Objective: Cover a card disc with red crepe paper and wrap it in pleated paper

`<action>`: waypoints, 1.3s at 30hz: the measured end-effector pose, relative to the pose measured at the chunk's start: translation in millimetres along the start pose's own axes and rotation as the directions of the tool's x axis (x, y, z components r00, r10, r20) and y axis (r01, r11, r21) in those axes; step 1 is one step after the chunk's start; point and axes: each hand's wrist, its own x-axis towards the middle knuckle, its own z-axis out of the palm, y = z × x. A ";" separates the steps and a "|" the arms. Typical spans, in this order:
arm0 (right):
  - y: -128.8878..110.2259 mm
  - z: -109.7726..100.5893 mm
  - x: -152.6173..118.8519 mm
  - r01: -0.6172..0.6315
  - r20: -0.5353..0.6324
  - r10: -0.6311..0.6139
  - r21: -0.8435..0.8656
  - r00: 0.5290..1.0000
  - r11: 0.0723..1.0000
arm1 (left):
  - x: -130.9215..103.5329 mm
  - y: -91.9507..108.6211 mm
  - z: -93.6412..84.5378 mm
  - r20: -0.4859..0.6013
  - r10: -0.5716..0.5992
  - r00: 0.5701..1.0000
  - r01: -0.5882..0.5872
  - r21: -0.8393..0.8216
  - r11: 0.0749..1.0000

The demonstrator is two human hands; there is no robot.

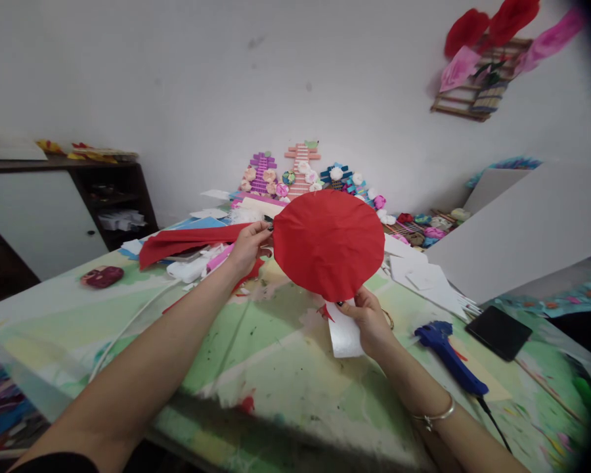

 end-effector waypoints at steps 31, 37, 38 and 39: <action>-4.3 4.3 -0.4 -0.213 0.003 0.215 0.152 0.977 0.965 | -7.2 -4.7 14.0 0.130 -0.014 0.991 0.047 -0.256 0.966; -2.5 4.6 0.9 -0.279 -0.196 0.272 -0.008 0.942 0.960 | -14.3 4.4 21.1 0.098 0.097 0.990 -0.096 -0.016 0.995; -2.0 2.3 1.7 -0.300 -0.203 0.287 -0.036 0.936 0.953 | -15.7 5.4 22.1 0.119 0.102 0.988 -0.104 0.014 0.994; -1.6 -0.1 2.5 -0.320 -0.205 0.302 -0.061 0.931 0.945 | -17.0 5.9 22.8 0.152 0.107 0.983 -0.115 0.041 0.993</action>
